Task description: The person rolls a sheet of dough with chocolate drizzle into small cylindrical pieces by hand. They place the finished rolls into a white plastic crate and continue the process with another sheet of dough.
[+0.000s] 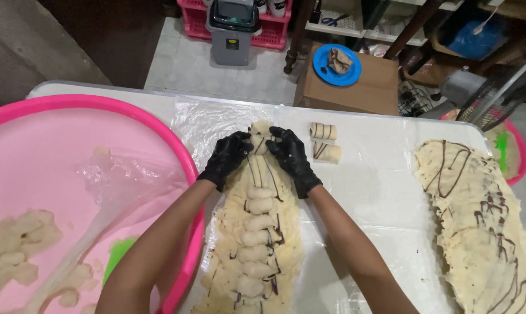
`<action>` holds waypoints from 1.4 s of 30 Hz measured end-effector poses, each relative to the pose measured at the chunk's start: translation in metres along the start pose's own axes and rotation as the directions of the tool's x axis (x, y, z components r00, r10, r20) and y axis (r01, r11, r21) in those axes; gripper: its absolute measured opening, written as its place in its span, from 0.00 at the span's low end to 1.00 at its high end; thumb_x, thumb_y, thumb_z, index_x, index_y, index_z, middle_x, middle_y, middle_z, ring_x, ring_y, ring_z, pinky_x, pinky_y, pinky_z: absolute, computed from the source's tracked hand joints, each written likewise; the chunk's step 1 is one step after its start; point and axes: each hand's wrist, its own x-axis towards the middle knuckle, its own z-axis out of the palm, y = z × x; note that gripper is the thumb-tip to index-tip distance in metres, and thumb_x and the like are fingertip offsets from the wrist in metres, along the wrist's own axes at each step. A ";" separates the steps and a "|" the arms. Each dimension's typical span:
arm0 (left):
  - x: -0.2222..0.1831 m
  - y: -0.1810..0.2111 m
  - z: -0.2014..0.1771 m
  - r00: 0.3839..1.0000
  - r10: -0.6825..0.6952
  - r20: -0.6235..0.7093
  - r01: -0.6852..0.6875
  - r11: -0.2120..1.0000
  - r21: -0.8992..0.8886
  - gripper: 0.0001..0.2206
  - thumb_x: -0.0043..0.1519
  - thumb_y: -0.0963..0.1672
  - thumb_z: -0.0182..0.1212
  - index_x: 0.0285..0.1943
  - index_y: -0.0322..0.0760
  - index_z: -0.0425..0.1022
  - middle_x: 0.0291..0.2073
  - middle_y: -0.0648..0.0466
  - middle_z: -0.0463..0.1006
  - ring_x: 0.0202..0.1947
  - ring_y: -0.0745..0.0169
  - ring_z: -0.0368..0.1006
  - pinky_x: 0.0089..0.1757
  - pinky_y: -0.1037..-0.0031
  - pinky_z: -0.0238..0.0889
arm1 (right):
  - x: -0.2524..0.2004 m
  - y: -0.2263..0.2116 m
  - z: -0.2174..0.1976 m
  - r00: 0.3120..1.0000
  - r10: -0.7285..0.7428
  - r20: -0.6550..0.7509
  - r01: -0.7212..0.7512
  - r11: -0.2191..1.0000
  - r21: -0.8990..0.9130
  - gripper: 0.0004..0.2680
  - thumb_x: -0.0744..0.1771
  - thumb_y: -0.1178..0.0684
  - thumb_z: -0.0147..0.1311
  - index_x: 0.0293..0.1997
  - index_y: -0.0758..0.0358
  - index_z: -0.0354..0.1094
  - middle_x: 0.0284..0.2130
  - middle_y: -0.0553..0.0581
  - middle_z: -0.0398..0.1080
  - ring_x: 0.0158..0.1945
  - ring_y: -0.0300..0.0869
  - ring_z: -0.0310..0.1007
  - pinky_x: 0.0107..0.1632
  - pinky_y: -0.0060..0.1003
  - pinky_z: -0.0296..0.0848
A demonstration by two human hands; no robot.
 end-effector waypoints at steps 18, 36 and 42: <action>0.037 0.002 -0.001 0.971 0.162 0.175 -0.225 0.861 0.455 0.29 0.65 0.57 0.56 0.75 0.50 0.63 0.64 0.48 0.73 0.69 0.45 0.63 0.64 0.54 0.56 | 0.027 0.013 -0.010 0.963 -0.250 0.096 0.248 0.968 0.038 0.13 0.64 0.57 0.67 0.53 0.56 0.77 0.50 0.60 0.76 0.55 0.54 0.75 0.57 0.46 0.76; 0.070 0.015 -0.008 0.991 0.098 0.093 -0.118 0.963 0.240 0.26 0.63 0.55 0.60 0.72 0.63 0.67 0.65 0.58 0.72 0.68 0.51 0.63 0.64 0.59 0.59 | 0.063 0.022 -0.006 0.908 -0.391 0.148 0.414 0.891 -0.186 0.16 0.66 0.54 0.63 0.61 0.60 0.72 0.57 0.63 0.72 0.61 0.59 0.69 0.63 0.51 0.70; 0.067 0.077 -0.019 0.986 0.146 0.084 -0.155 0.980 0.121 0.29 0.62 0.47 0.68 0.74 0.53 0.64 0.55 0.48 0.77 0.55 0.48 0.76 0.53 0.56 0.71 | 0.061 -0.036 -0.029 0.994 -0.070 -0.084 0.077 0.994 0.083 0.26 0.63 0.56 0.69 0.70 0.46 0.64 0.46 0.61 0.76 0.51 0.49 0.76 0.55 0.48 0.77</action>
